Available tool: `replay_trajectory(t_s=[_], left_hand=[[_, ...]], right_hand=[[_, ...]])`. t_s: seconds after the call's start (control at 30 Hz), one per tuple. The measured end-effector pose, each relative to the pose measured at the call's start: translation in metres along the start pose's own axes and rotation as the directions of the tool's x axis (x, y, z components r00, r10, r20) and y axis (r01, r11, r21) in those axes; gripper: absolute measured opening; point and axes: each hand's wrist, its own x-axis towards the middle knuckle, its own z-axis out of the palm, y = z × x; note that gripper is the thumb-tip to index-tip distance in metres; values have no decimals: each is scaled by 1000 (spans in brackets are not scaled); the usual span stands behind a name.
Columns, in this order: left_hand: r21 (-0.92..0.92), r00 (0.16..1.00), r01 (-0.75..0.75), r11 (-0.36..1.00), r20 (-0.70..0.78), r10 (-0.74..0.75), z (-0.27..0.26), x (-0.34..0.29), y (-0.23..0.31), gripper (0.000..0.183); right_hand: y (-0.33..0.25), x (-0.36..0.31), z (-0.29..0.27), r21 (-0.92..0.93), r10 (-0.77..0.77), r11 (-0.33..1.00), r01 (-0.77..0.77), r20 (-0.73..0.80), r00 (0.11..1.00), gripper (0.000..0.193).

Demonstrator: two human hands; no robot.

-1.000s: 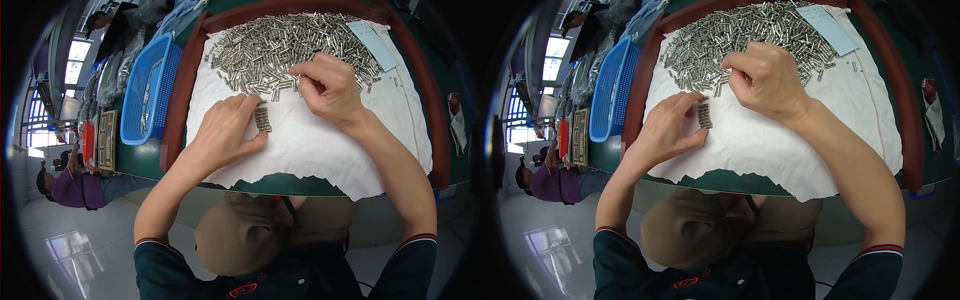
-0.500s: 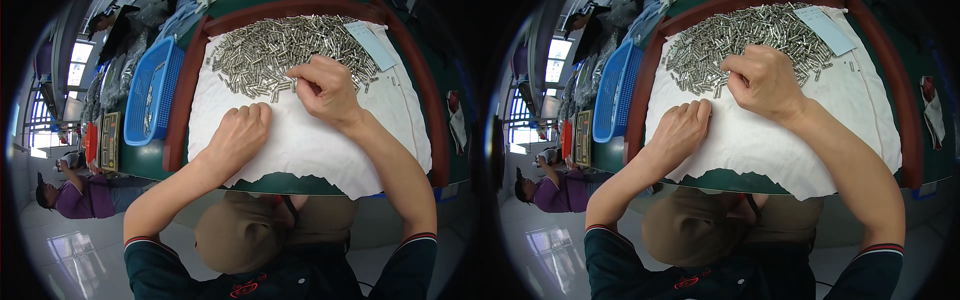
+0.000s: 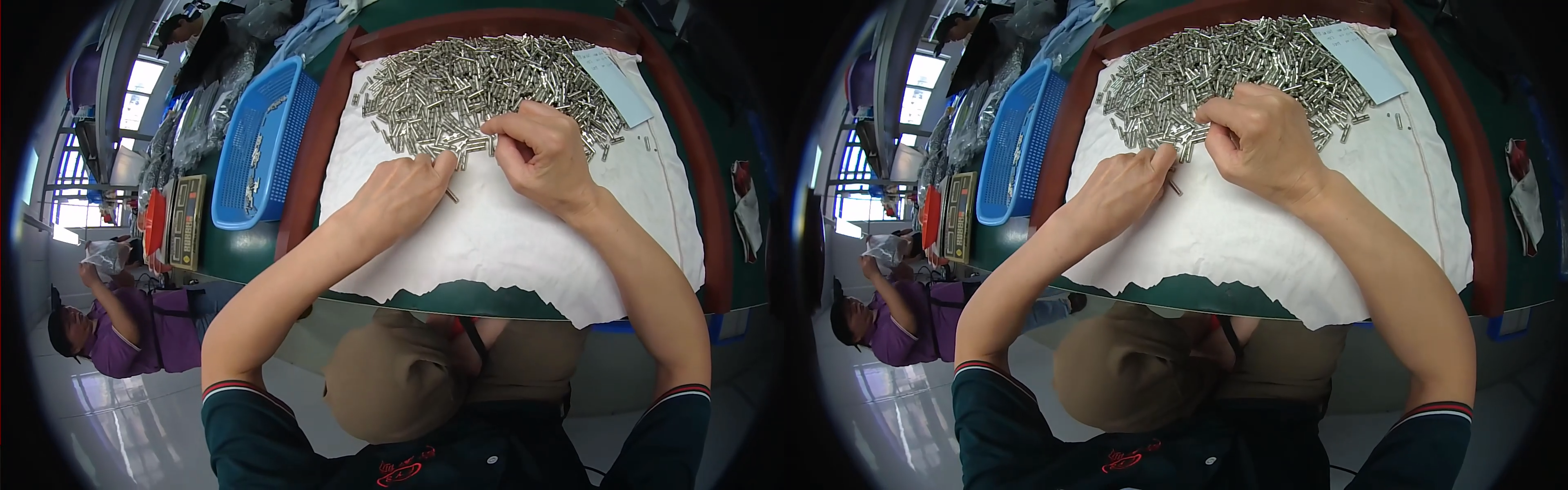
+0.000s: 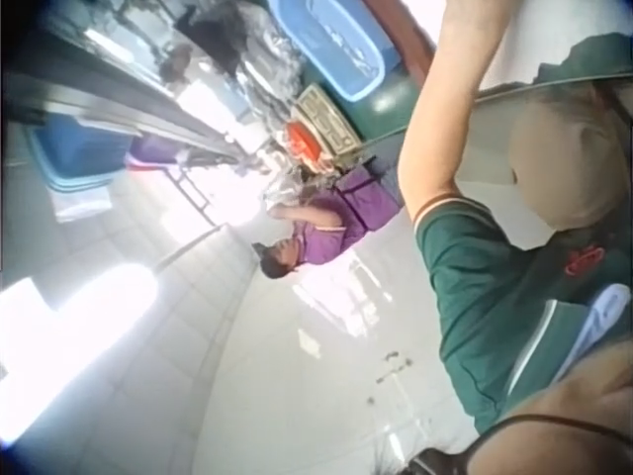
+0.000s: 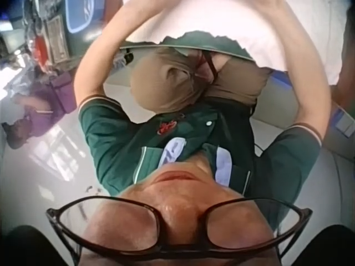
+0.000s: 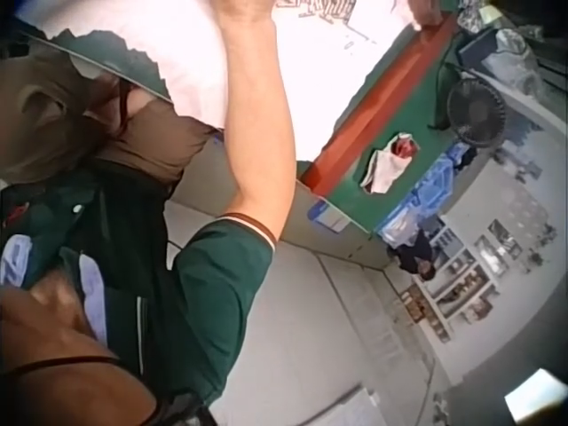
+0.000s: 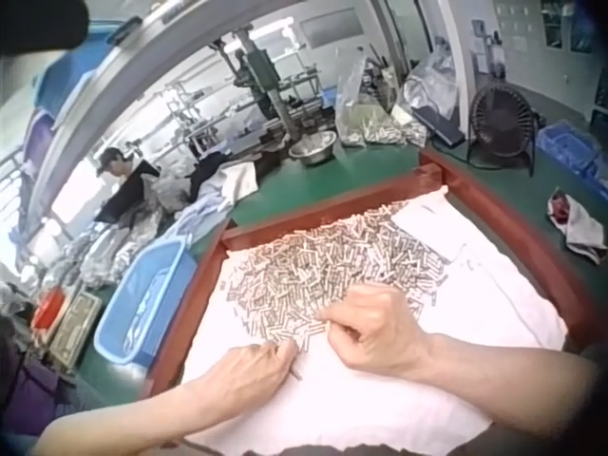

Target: Organizing and aligning small metal components on a workbench in a manufacturing setting.

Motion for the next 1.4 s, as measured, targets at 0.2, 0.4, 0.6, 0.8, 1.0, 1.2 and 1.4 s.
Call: replay_trajectory(t_s=[0.2,0.4,0.6,0.8,1.0,1.2,1.4], left_hand=[[-143,994,105,984,58,-98,0,0,-4,13],[-356,984,60,933,-136,-115,11,-7,-17,15],[-848,917,190,-495,334,-220,3,-19,-16,13],[-413,988,-68,-908,100,-119,35,-28,-11,17],[-243,958,-178,-953,179,-225,29,-26,-4,33],[3,941,-294,-956,176,-289,23,-24,8,62],[40,940,-297,-954,186,-285,9,-38,5,69]], right_hand=[[4,-2,0,12,-26,1000,26,8,1000,17],[2,-1,0,14,-28,1000,27,22,999,16],[4,-2,-1,-6,-16,1000,17,56,998,17],[3,-1,0,26,22,999,-24,69,997,19],[4,-2,-2,39,43,998,-47,92,995,23],[4,-1,-2,50,82,995,-88,109,991,24],[0,5,0,23,102,994,-104,88,991,17]])
